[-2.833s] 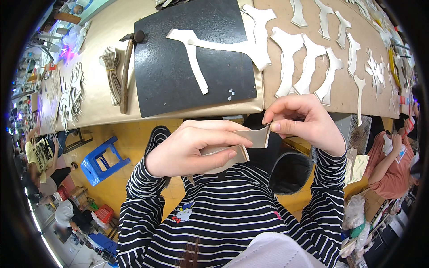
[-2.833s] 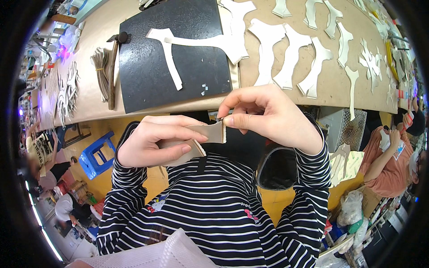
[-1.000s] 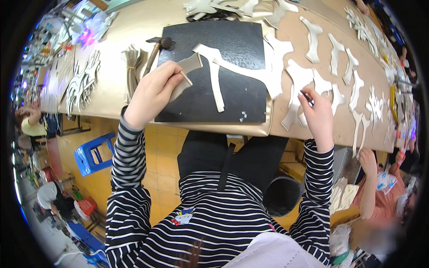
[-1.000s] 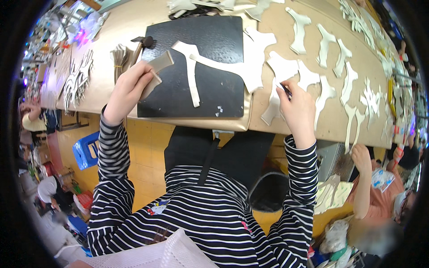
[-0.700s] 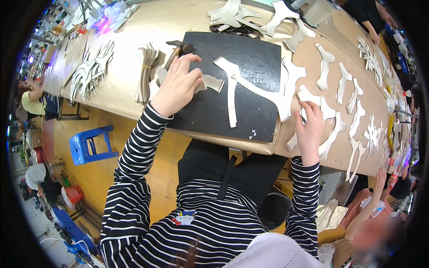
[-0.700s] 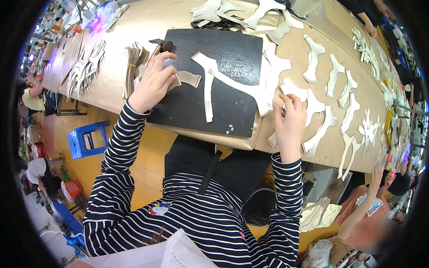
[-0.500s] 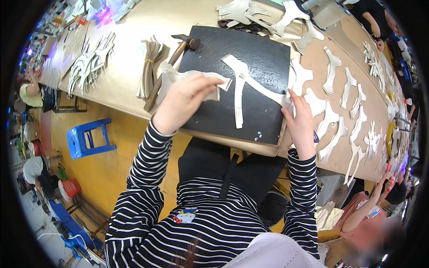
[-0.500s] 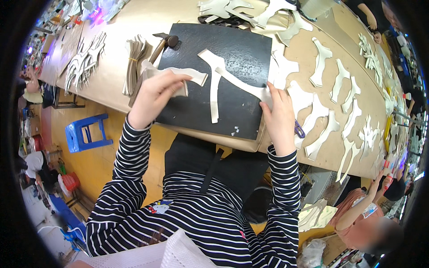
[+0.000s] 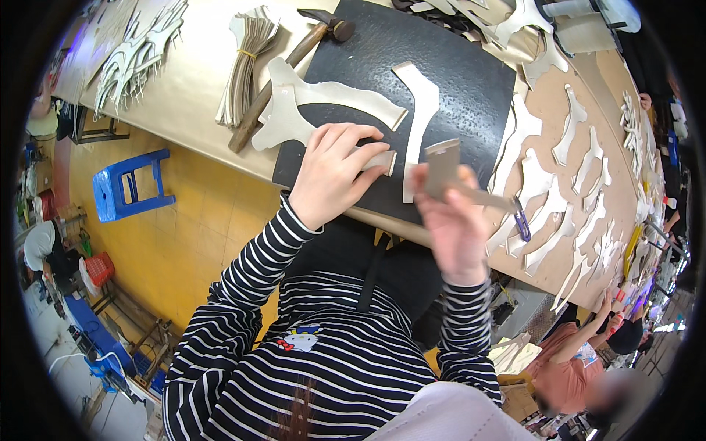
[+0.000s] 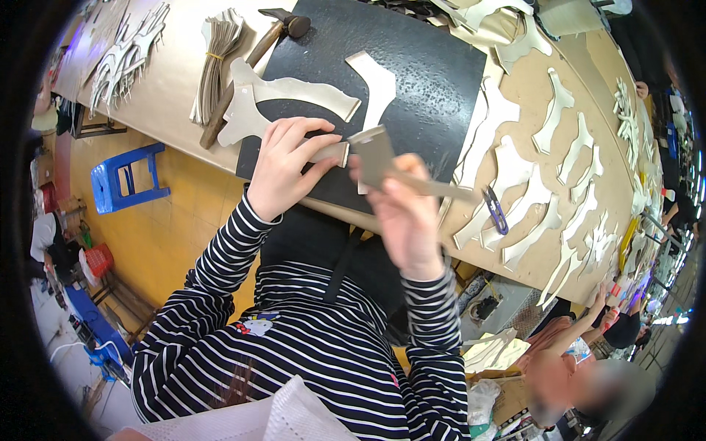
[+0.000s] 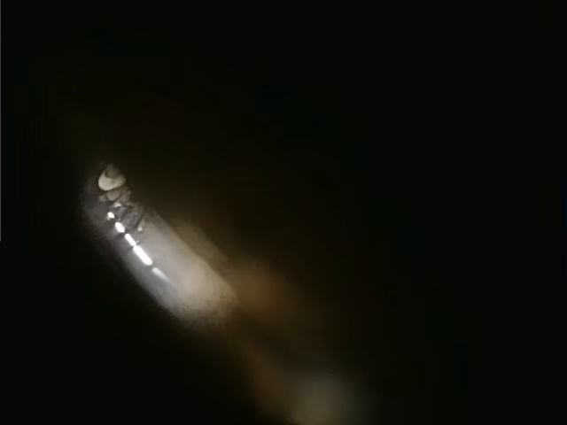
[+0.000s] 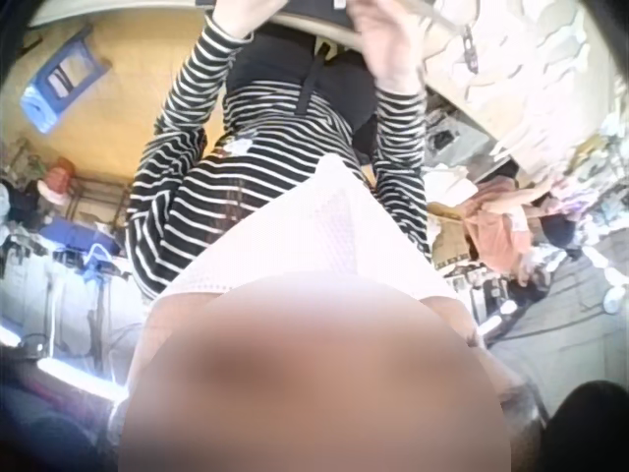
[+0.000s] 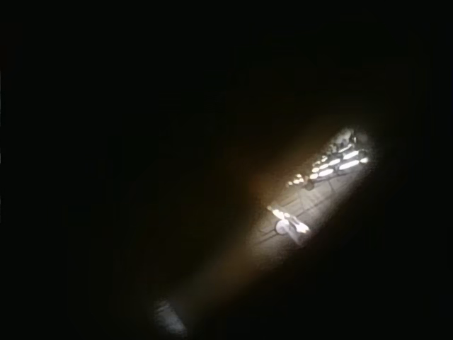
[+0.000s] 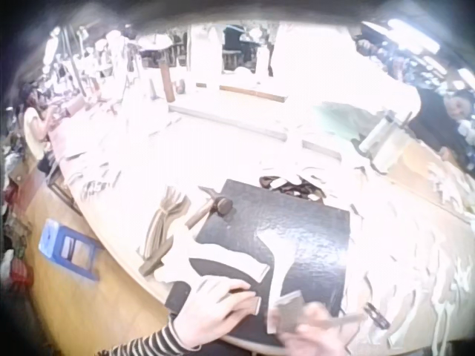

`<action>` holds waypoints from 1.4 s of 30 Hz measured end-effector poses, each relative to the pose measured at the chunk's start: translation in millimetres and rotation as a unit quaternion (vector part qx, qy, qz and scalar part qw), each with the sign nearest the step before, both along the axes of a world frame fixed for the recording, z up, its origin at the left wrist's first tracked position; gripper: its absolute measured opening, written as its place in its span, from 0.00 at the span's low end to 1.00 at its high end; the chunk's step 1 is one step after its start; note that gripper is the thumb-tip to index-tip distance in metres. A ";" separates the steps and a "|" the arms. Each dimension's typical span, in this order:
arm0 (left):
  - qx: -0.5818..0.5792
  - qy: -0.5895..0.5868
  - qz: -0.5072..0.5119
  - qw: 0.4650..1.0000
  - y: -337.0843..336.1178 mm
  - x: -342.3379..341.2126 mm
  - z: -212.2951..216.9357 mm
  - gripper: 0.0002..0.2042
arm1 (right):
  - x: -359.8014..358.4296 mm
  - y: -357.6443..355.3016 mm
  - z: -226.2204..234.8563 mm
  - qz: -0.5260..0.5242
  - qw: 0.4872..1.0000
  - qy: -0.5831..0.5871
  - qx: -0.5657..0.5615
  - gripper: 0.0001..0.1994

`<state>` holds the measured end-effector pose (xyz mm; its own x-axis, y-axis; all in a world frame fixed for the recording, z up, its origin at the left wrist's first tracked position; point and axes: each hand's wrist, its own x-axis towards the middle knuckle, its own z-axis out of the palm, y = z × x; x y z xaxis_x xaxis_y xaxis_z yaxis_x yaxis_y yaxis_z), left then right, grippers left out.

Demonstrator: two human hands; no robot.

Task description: The person repeatedly picks up Y-shaped fabric pieces, places them on a black cutting mat, and uses a metal file to smooth or trim the edges. After each piece is worked on, it is set aside on the table. The process is repeated for multiple pieces throughout the clip.

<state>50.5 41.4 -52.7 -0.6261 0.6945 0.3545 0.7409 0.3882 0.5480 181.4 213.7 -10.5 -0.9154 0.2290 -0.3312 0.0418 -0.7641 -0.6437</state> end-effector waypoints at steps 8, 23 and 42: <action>-0.007 -0.007 0.024 1.000 -0.7 0.2 -0.6 0.16 | -30.6 -28.7 -35.0 -0.139 0.988 -0.011 0.067 0.08; 0.364 -0.618 -0.036 0.696 -24.3 11.8 67.8 0.06 | 26.8 -12.8 6.4 0.037 0.685 0.198 0.700 0.18; 0.012 -0.071 0.063 0.995 1.6 6.8 -5.5 0.15 | -37.4 23.8 -12.1 0.094 0.915 -0.144 0.366 0.11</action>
